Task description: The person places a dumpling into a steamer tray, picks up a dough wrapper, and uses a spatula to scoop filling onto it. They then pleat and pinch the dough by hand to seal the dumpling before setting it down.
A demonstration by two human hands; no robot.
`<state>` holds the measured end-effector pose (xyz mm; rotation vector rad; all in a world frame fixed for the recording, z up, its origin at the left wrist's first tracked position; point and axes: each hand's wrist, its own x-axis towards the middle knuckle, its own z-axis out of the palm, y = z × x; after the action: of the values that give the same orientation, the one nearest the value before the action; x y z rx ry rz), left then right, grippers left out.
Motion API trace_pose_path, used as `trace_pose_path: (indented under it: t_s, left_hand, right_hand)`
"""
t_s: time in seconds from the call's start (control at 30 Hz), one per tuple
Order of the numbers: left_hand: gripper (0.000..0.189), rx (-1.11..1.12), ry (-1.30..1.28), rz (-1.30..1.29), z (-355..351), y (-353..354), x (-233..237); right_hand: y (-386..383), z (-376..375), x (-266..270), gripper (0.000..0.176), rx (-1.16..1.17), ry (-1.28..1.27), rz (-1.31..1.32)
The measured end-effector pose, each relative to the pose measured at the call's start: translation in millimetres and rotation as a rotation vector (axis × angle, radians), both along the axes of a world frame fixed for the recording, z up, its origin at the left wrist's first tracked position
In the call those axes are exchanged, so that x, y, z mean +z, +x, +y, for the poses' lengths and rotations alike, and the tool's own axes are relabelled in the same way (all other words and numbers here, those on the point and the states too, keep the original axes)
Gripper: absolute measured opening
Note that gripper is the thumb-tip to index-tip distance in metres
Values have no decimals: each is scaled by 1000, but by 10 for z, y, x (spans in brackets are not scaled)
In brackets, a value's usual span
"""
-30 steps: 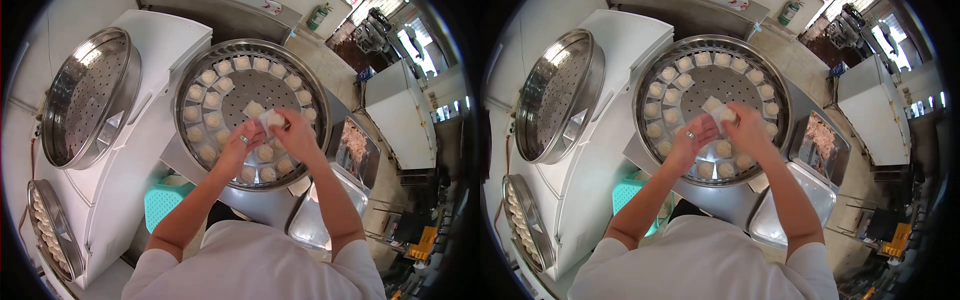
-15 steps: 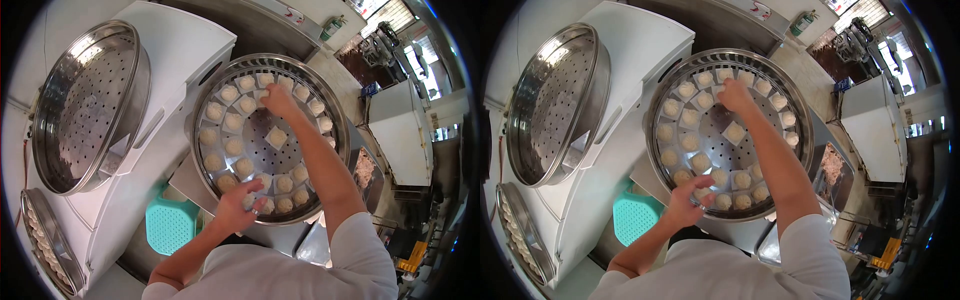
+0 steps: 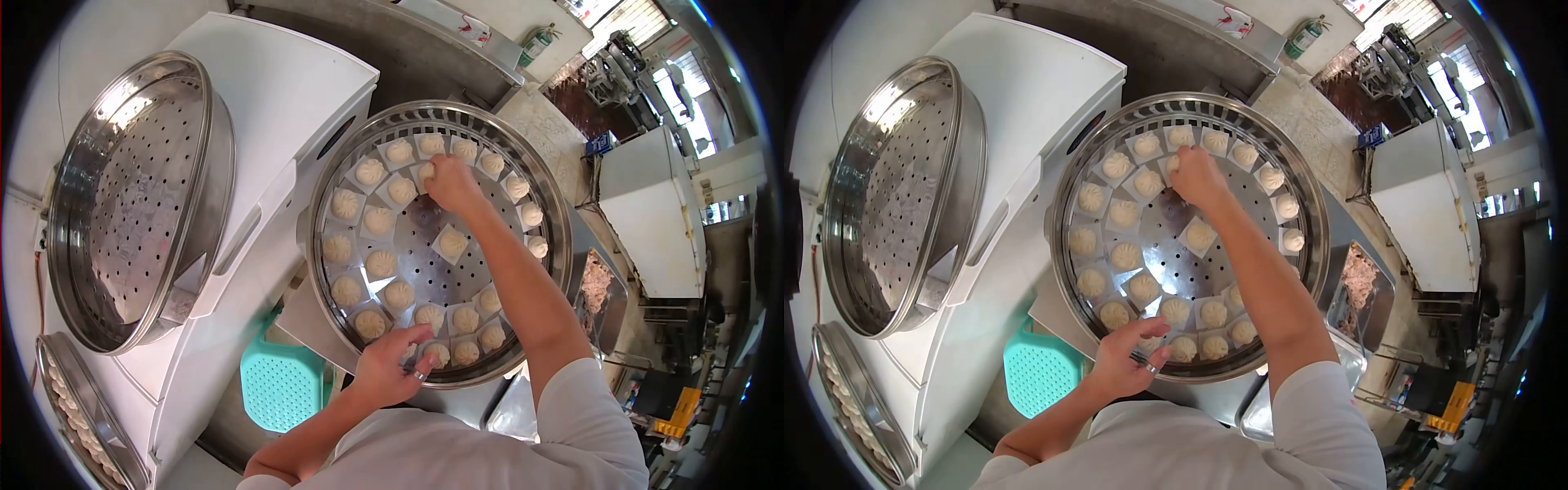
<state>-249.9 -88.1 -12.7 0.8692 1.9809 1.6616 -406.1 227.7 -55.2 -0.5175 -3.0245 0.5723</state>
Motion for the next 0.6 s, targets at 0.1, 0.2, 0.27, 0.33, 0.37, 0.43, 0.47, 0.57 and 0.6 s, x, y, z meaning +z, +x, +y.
trace_pose_path:
  t_s: [0.1,0.2,0.27,0.33,0.37,0.43,0.47,0.57,0.6]
  left_hand:
    - [45,12,14,4,9,2,5]
    - [45,0,9,-1,7,8,33]
    - [45,10,-22,0,8,21,40]
    - [45,19,-41,3,5,49,45]
    - [44,26,-44,6,8,54,48]
    - [43,42,-47,-3,22,63,53]
    - [43,53,-48,-16,27,72,55]
    - [42,77,-65,-40,37,107,50]
    - [41,84,-72,-43,58,123,49]
  right_hand:
    - [-19,32,-52,35,16,-20,-2]
    - [6,-22,11,40,3,-25,44]
    - [68,-66,162,40,-23,-26,70]
    - [175,-44,287,36,-55,-39,168]
    - [260,27,345,32,-72,-50,253]
    - [485,190,535,24,-100,-51,371]
    - [660,261,677,20,-111,-43,402]
    - [1394,276,1100,19,-198,-76,511]
    - [1716,278,1229,22,-231,-25,431]
